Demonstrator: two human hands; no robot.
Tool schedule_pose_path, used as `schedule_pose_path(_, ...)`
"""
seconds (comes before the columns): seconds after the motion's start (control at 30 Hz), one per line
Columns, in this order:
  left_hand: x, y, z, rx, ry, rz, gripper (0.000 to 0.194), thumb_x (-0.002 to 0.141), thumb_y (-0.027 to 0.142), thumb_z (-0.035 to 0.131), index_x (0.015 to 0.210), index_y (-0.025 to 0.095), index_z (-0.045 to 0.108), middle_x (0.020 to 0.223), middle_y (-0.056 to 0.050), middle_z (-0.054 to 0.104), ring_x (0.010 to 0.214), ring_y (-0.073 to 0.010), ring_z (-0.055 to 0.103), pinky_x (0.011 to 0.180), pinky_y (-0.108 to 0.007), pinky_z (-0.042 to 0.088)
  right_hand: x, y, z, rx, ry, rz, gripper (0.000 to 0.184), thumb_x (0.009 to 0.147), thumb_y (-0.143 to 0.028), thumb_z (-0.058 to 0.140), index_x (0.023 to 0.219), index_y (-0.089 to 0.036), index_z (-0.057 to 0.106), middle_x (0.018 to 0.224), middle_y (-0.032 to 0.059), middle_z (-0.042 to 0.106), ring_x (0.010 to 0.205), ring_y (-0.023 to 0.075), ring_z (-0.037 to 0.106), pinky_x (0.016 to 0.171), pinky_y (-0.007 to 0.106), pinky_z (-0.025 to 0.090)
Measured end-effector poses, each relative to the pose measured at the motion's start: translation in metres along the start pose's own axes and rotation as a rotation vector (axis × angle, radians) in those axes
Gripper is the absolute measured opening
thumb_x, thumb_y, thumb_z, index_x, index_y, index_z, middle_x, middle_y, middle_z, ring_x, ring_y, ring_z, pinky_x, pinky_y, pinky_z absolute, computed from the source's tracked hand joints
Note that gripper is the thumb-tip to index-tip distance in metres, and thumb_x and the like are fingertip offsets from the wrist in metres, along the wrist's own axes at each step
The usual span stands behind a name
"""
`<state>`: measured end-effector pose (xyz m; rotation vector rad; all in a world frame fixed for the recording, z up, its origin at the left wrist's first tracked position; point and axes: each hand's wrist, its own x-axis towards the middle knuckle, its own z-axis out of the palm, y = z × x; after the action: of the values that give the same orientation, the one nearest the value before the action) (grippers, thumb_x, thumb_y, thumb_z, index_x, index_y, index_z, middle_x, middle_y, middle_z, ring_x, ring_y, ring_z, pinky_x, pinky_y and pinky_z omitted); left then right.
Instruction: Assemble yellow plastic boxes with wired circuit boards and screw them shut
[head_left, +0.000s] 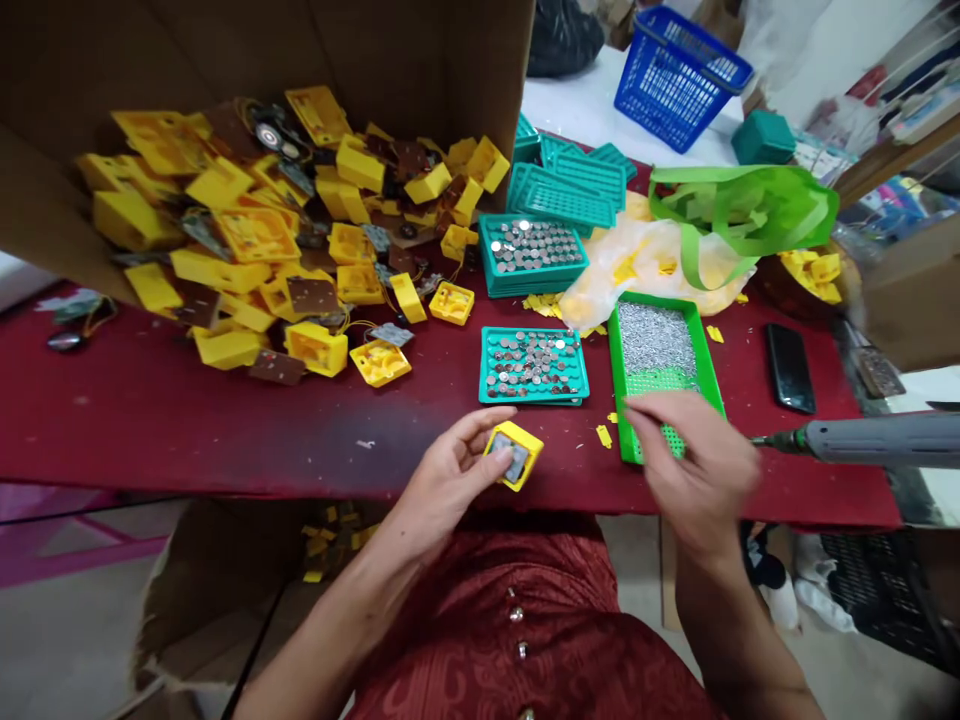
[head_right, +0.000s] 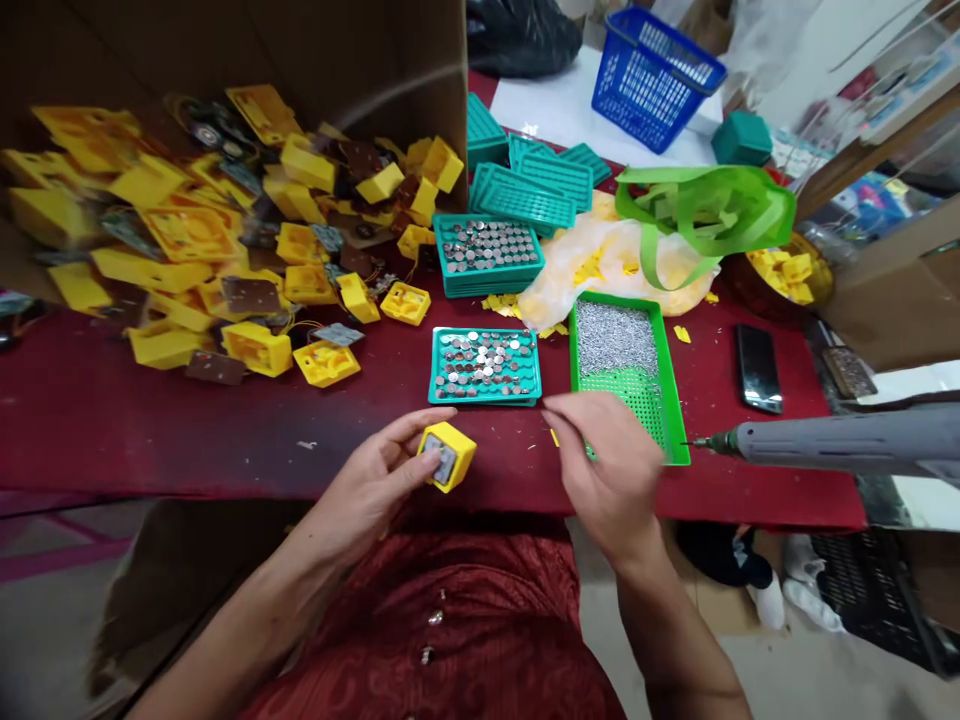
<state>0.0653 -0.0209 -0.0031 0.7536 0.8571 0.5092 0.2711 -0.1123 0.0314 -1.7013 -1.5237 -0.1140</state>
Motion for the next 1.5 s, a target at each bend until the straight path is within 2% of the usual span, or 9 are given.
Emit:
schedule_pose_path(0.1, -0.005, 0.002, -0.003, -0.149, 0.020, -0.064, 0.036, 0.076, 0.029, 0.081, 0.108, 0.020, 0.069, 0.088, -0.001, 0.070, 0.073, -0.0111, 0.062, 0.062, -0.020, 0.050, 0.008, 0.017, 0.037, -0.179, -0.210, -0.101, 0.016, 0.095, -0.019, 0.055, 0.092, -0.019, 0.070, 0.087, 0.0060, 0.070, 0.081, 0.0191, 0.061, 0.075, 0.035, 0.050)
schedule_pose_path(0.23, -0.009, 0.003, -0.006, -0.316, -0.022, -0.158, 0.040, 0.070, 0.032, 0.085, 0.105, 0.018, 0.073, 0.094, -0.004, 0.070, 0.075, -0.0119, 0.063, 0.062, -0.020, 0.052, 0.012, 0.036, 0.060, -0.304, -0.335, -0.035, 0.019, 0.095, -0.020, 0.054, 0.091, -0.016, 0.072, 0.092, 0.0106, 0.067, 0.084, 0.0226, 0.056, 0.075, 0.038, 0.047)
schedule_pose_path(0.37, -0.006, 0.002, -0.008, -0.274, -0.054, -0.176, 0.040, 0.067, 0.027, 0.087, 0.103, 0.017, 0.074, 0.084, -0.004, 0.071, 0.073, -0.0124, 0.065, 0.059, -0.017, 0.050, 0.015, 0.037, 0.059, -0.267, -0.328, -0.006, 0.016, 0.094, -0.018, 0.054, 0.089, -0.016, 0.069, 0.095, 0.0105, 0.066, 0.089, 0.0219, 0.059, 0.079, 0.037, 0.048)
schedule_pose_path(0.57, 0.000, -0.002, -0.008, -0.214, 0.016, -0.100, 0.045, 0.071, 0.036, 0.085, 0.111, 0.019, 0.073, 0.101, -0.006, 0.074, 0.087, -0.0157, 0.068, 0.070, -0.022, 0.056, 0.017, 0.026, 0.056, -0.207, -0.314, 0.018, 0.014, 0.095, -0.016, 0.052, 0.094, -0.016, 0.066, 0.091, 0.0082, 0.065, 0.085, 0.0184, 0.061, 0.077, 0.032, 0.050)
schedule_pose_path(0.97, 0.003, -0.003, -0.008, -0.248, -0.018, -0.109, 0.036, 0.078, 0.037, 0.079, 0.107, 0.016, 0.073, 0.111, -0.010, 0.074, 0.098, -0.0250, 0.072, 0.078, -0.031, 0.059, 0.007, 0.016, 0.069, -0.373, -0.302, 0.156, 0.021, 0.094, -0.017, 0.050, 0.085, -0.014, 0.068, 0.087, 0.0120, 0.062, 0.082, 0.0229, 0.055, 0.075, 0.038, 0.045)
schedule_pose_path(1.1, 0.004, -0.005, -0.007, -0.212, -0.015, -0.060, 0.034, 0.081, 0.040, 0.076, 0.104, 0.015, 0.075, 0.105, -0.010, 0.076, 0.097, -0.0209, 0.070, 0.084, -0.030, 0.057, 0.008, -0.008, 0.061, -0.080, -0.236, 0.253, 0.013, 0.090, -0.016, 0.056, 0.083, -0.017, 0.067, 0.084, 0.0070, 0.065, 0.081, 0.0192, 0.059, 0.075, 0.035, 0.047)
schedule_pose_path(1.27, 0.005, -0.012, -0.006, -0.178, 0.016, 0.009, 0.037, 0.079, 0.040, 0.077, 0.110, 0.019, 0.075, 0.110, -0.008, 0.075, 0.103, -0.0221, 0.068, 0.095, -0.034, 0.052, 0.003, -0.047, 0.065, 0.397, -0.359, 0.433, 0.009, 0.088, -0.018, 0.062, 0.080, -0.020, 0.066, 0.081, 0.0002, 0.065, 0.077, 0.0130, 0.061, 0.070, 0.027, 0.048)
schedule_pose_path(1.4, 0.004, -0.017, -0.006, -0.104, 0.045, 0.042, 0.037, 0.084, 0.037, 0.073, 0.117, 0.021, 0.072, 0.123, -0.008, 0.071, 0.114, -0.0224, 0.064, 0.104, -0.036, 0.046, -0.001, -0.056, 0.075, 0.291, -0.365, 0.365, 0.009, 0.087, -0.016, 0.062, 0.080, -0.017, 0.068, 0.079, 0.0024, 0.065, 0.075, 0.0139, 0.060, 0.069, 0.028, 0.048)
schedule_pose_path(1.5, 0.002, -0.018, -0.005, -0.100, 0.044, 0.040, 0.036, 0.085, 0.038, 0.072, 0.116, 0.020, 0.072, 0.126, -0.009, 0.069, 0.114, -0.0239, 0.064, 0.099, -0.037, 0.051, -0.002, -0.052, 0.075, 0.197, -0.337, 0.302, 0.013, 0.090, -0.018, 0.060, 0.085, -0.017, 0.073, 0.080, 0.0045, 0.067, 0.075, 0.0153, 0.061, 0.071, 0.031, 0.049)
